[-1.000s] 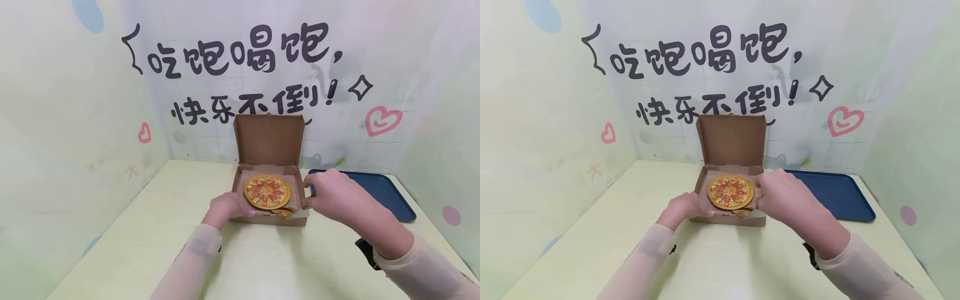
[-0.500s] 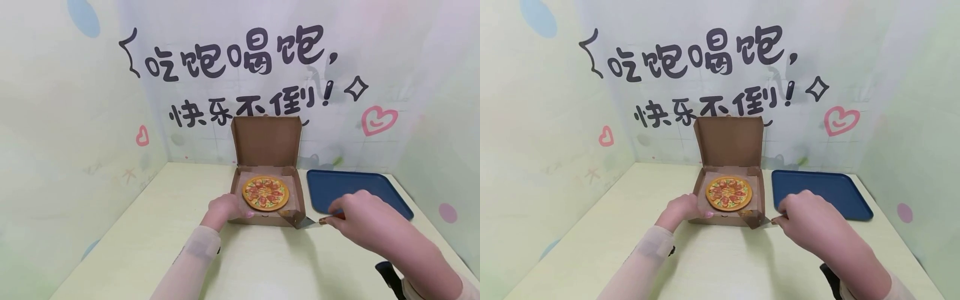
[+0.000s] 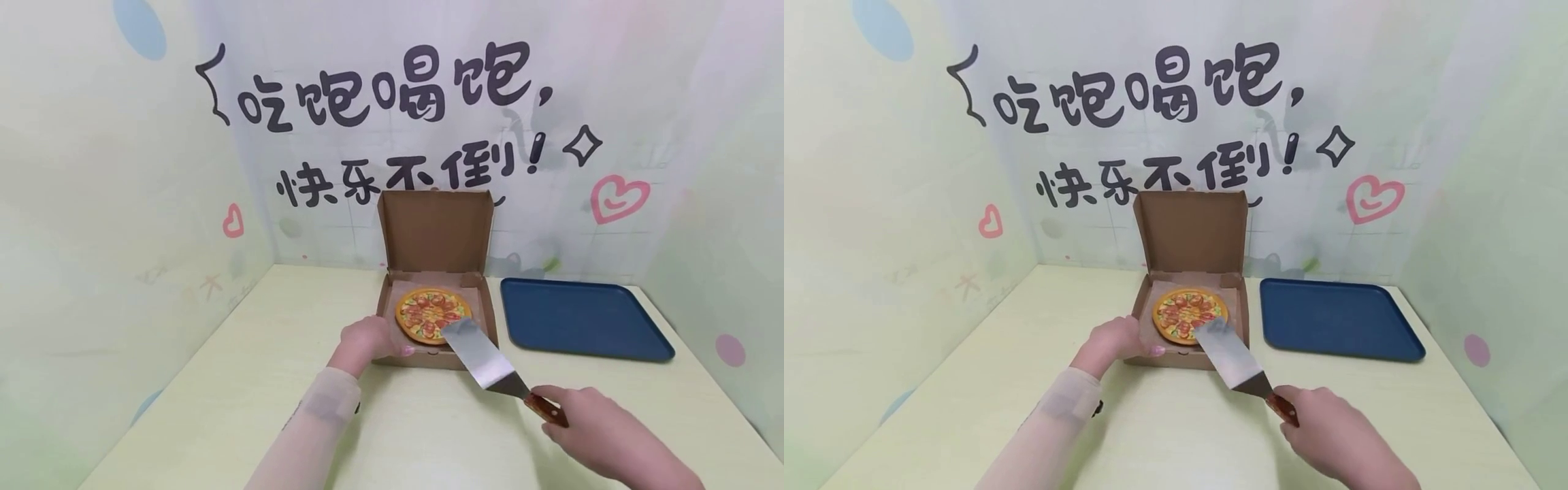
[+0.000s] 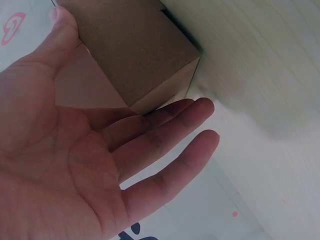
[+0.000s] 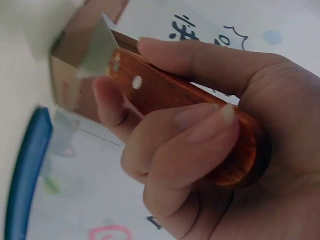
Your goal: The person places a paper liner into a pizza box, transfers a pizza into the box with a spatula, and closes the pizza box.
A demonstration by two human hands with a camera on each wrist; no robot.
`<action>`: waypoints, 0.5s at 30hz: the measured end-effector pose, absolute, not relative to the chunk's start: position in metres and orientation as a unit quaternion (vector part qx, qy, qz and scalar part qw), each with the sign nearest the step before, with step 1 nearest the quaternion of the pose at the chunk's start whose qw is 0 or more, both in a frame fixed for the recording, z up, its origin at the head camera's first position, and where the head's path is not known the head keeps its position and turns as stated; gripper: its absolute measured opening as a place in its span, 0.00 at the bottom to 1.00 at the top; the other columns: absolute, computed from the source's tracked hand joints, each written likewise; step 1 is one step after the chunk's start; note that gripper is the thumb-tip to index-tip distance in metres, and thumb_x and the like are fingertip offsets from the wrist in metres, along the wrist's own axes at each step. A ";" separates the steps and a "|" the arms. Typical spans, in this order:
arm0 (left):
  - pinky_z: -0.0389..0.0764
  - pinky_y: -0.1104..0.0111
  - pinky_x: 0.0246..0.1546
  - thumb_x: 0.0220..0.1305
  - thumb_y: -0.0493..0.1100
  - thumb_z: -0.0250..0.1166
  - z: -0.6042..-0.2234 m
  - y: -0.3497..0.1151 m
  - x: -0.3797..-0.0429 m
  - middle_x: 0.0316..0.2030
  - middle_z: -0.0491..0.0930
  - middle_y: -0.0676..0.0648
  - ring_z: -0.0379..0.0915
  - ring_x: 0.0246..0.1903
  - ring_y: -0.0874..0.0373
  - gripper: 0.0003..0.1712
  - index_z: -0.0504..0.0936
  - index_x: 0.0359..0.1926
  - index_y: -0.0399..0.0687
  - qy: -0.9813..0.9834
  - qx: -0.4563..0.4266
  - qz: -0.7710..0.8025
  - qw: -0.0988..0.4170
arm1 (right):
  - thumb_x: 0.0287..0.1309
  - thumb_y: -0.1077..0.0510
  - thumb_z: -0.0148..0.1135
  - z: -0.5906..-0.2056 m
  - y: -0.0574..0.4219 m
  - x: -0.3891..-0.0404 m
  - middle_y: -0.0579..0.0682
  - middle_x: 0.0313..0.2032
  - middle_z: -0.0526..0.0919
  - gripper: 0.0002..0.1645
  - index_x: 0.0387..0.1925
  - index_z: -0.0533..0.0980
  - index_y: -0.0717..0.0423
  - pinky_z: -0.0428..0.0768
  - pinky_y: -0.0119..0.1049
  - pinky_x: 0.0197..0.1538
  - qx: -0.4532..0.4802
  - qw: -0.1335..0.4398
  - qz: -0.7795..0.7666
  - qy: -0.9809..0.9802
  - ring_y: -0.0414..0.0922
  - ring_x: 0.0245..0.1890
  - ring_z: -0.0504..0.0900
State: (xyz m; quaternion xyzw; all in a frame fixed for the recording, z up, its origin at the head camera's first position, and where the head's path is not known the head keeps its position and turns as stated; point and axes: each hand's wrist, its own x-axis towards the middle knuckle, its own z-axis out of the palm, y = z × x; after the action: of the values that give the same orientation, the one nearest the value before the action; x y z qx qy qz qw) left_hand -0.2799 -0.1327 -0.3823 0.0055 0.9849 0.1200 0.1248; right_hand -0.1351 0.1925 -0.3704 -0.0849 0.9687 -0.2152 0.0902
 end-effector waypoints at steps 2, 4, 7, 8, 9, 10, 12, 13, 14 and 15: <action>0.80 0.44 0.62 0.57 0.75 0.74 -0.383 -0.133 -0.280 0.64 0.84 0.42 0.82 0.55 0.48 0.45 0.85 0.61 0.46 0.985 0.008 0.119 0.124 | 0.64 0.58 0.72 -0.382 0.191 -0.132 0.41 0.34 0.86 0.24 0.61 0.81 0.51 0.75 0.35 0.34 -0.084 0.085 -0.227 0.966 0.39 0.30 0.77; 0.80 0.43 0.62 0.57 0.75 0.74 -0.383 -0.133 -0.281 0.65 0.84 0.42 0.82 0.56 0.48 0.45 0.85 0.62 0.45 0.985 0.007 0.120 0.124 | 0.65 0.58 0.71 -0.393 0.190 -0.129 0.39 0.39 0.88 0.24 0.62 0.80 0.51 0.77 0.34 0.37 -0.093 0.071 -0.238 0.964 0.35 0.33 0.77; 0.79 0.42 0.63 0.57 0.74 0.74 -0.384 -0.134 -0.282 0.65 0.83 0.41 0.82 0.56 0.48 0.46 0.84 0.63 0.44 0.984 0.003 0.122 0.127 | 0.65 0.58 0.71 -0.406 0.188 -0.124 0.38 0.41 0.88 0.25 0.63 0.80 0.50 0.77 0.32 0.38 -0.090 0.047 -0.255 0.962 0.32 0.33 0.76; 0.79 0.42 0.63 0.57 0.74 0.74 -0.384 -0.134 -0.282 0.65 0.83 0.41 0.82 0.56 0.47 0.46 0.84 0.63 0.44 0.984 0.003 0.123 0.128 | 0.65 0.58 0.71 -0.409 0.187 -0.123 0.38 0.41 0.88 0.26 0.64 0.80 0.51 0.77 0.31 0.38 -0.085 0.042 -0.261 0.961 0.32 0.33 0.76; 0.79 0.42 0.63 0.57 0.74 0.74 -0.384 -0.134 -0.282 0.65 0.83 0.41 0.82 0.57 0.47 0.47 0.84 0.63 0.44 0.984 0.002 0.123 0.128 | 0.65 0.57 0.71 -0.412 0.187 -0.122 0.39 0.41 0.88 0.27 0.65 0.79 0.52 0.76 0.32 0.38 -0.078 0.043 -0.265 0.960 0.33 0.33 0.76; 0.78 0.42 0.64 0.57 0.74 0.75 -0.384 -0.134 -0.282 0.65 0.83 0.41 0.82 0.57 0.47 0.47 0.84 0.63 0.44 0.984 0.002 0.124 0.129 | 0.65 0.57 0.72 -0.414 0.186 -0.123 0.40 0.42 0.88 0.28 0.65 0.79 0.53 0.77 0.32 0.38 -0.067 0.043 -0.271 0.959 0.34 0.33 0.76; 0.78 0.42 0.64 0.57 0.74 0.75 -0.384 -0.134 -0.282 0.64 0.83 0.41 0.82 0.57 0.47 0.46 0.85 0.62 0.44 0.984 0.001 0.126 0.129 | 0.65 0.57 0.72 -0.417 0.185 -0.123 0.43 0.45 0.89 0.29 0.66 0.79 0.55 0.79 0.33 0.39 -0.055 0.043 -0.278 0.958 0.36 0.35 0.78; 0.78 0.42 0.64 0.57 0.74 0.75 -0.384 -0.133 -0.282 0.64 0.83 0.41 0.82 0.57 0.47 0.46 0.84 0.62 0.44 0.984 0.001 0.127 0.129 | 0.65 0.57 0.72 -0.418 0.185 -0.123 0.44 0.45 0.89 0.29 0.66 0.79 0.56 0.79 0.34 0.40 -0.050 0.044 -0.277 0.959 0.38 0.36 0.79; 0.78 0.42 0.64 0.56 0.74 0.75 -0.384 -0.133 -0.282 0.65 0.83 0.41 0.82 0.57 0.47 0.46 0.84 0.63 0.44 0.983 0.001 0.128 0.128 | 0.66 0.57 0.71 -0.419 0.185 -0.123 0.45 0.48 0.90 0.29 0.67 0.79 0.57 0.81 0.35 0.41 -0.045 0.042 -0.278 0.958 0.38 0.38 0.81; 0.79 0.42 0.64 0.56 0.74 0.75 -0.384 -0.133 -0.283 0.65 0.83 0.41 0.82 0.57 0.46 0.46 0.84 0.63 0.44 0.984 0.001 0.128 0.127 | 0.66 0.57 0.71 -0.420 0.185 -0.123 0.46 0.50 0.90 0.29 0.67 0.79 0.58 0.82 0.35 0.42 -0.044 0.038 -0.280 0.958 0.38 0.40 0.82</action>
State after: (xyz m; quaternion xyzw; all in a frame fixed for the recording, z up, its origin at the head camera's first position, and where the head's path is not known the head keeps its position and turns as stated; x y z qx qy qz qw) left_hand -0.2826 -0.1326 -0.3841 0.0012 0.9836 0.1275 0.1274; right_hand -0.1232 0.1855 -0.4196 -0.0439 0.9583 -0.2797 0.0377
